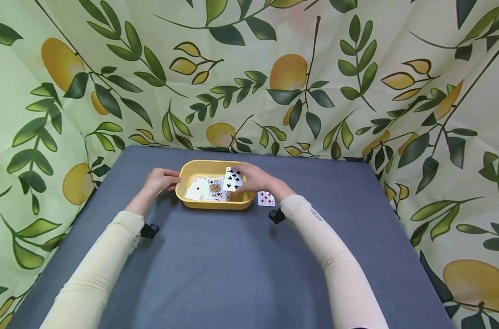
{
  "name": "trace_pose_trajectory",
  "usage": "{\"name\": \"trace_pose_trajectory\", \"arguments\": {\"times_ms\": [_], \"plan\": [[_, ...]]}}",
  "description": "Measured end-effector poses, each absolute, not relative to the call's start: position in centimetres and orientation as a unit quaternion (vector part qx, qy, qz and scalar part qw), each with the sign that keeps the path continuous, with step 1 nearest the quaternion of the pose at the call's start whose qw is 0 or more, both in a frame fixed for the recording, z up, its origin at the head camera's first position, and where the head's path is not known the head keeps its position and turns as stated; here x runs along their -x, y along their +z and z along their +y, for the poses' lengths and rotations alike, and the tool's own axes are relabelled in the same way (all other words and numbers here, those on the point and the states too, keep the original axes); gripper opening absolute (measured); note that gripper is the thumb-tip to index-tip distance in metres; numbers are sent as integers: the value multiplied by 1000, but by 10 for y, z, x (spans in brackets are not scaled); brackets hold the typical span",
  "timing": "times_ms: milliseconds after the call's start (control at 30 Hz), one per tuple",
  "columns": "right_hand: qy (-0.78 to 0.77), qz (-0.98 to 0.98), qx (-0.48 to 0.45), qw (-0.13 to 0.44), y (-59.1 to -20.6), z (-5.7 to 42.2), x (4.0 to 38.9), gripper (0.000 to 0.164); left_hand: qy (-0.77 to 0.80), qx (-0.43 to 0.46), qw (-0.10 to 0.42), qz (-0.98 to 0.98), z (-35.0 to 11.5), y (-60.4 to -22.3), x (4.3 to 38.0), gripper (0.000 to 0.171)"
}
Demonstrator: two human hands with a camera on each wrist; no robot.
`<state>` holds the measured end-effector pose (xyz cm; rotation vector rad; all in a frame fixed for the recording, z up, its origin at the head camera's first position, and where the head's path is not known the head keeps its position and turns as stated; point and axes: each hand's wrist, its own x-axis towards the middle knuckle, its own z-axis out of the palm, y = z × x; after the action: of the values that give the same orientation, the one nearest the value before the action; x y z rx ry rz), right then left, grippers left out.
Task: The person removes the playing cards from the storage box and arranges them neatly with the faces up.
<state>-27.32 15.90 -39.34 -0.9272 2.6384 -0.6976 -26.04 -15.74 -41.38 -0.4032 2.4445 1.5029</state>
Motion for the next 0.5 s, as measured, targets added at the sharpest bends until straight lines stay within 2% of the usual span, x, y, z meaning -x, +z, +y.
{"name": "trace_pose_trajectory", "arguments": {"times_ms": [500], "plan": [[-244,916,293,122,-377,242,260,80,514,130,129,838,-158,-411,259,38]]}}
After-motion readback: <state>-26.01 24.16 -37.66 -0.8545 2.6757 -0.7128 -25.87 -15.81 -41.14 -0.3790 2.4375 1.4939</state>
